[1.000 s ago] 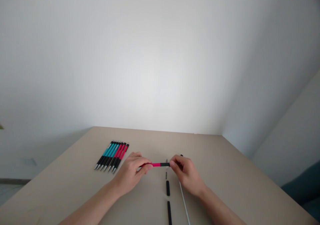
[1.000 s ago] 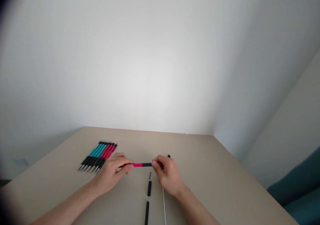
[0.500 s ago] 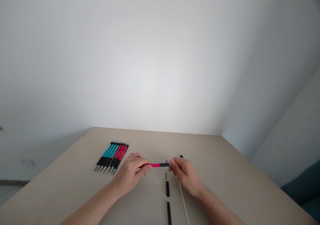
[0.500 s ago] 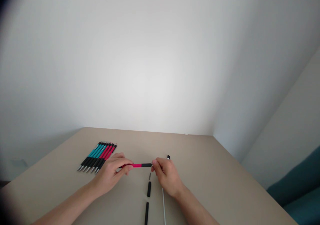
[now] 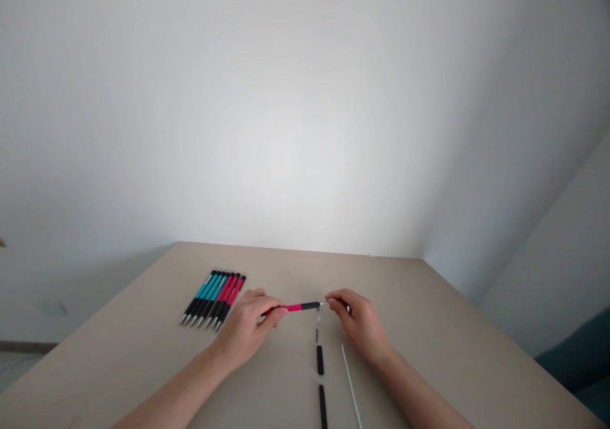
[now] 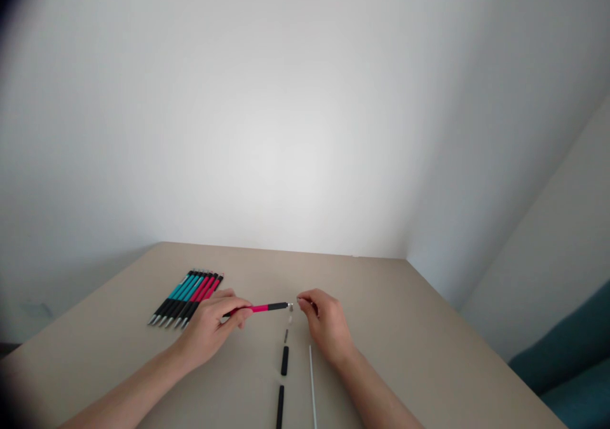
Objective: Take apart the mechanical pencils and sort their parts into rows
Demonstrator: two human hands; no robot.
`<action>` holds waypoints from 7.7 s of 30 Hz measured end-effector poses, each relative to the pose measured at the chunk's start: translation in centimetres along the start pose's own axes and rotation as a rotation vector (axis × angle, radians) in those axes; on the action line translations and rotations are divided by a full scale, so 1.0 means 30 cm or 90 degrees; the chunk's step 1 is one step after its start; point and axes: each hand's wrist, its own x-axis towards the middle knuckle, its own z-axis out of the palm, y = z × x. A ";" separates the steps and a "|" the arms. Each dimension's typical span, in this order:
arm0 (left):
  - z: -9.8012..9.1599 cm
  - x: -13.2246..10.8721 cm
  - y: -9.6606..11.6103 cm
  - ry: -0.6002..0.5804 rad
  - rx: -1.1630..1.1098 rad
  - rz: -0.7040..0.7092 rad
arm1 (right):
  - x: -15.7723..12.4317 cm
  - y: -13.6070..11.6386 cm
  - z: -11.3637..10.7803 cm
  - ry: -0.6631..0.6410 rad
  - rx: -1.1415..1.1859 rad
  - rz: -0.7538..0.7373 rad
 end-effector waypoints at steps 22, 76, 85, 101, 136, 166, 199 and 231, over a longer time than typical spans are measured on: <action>0.003 0.005 0.007 0.012 0.000 0.004 | 0.022 -0.003 0.023 -0.121 -0.268 -0.004; -0.003 0.001 0.007 -0.013 0.011 0.016 | -0.005 -0.067 -0.040 -0.082 -0.077 0.078; -0.003 -0.003 0.004 -0.010 0.019 0.008 | 0.031 0.079 -0.074 -0.098 -0.345 0.253; -0.003 0.000 0.005 -0.007 0.028 -0.001 | 0.024 0.064 -0.050 -0.100 -0.366 0.267; -0.003 -0.002 -0.001 -0.018 0.022 -0.011 | 0.023 0.054 -0.035 -0.097 -0.361 0.262; -0.001 -0.006 -0.002 -0.029 0.007 -0.012 | 0.015 -0.020 -0.068 -0.019 -0.184 0.101; 0.025 -0.015 0.073 -0.197 0.072 0.026 | -0.061 -0.159 0.051 -0.122 0.061 0.065; 0.015 -0.013 0.055 -0.201 0.071 0.058 | -0.054 -0.150 0.050 -0.116 -0.010 -0.093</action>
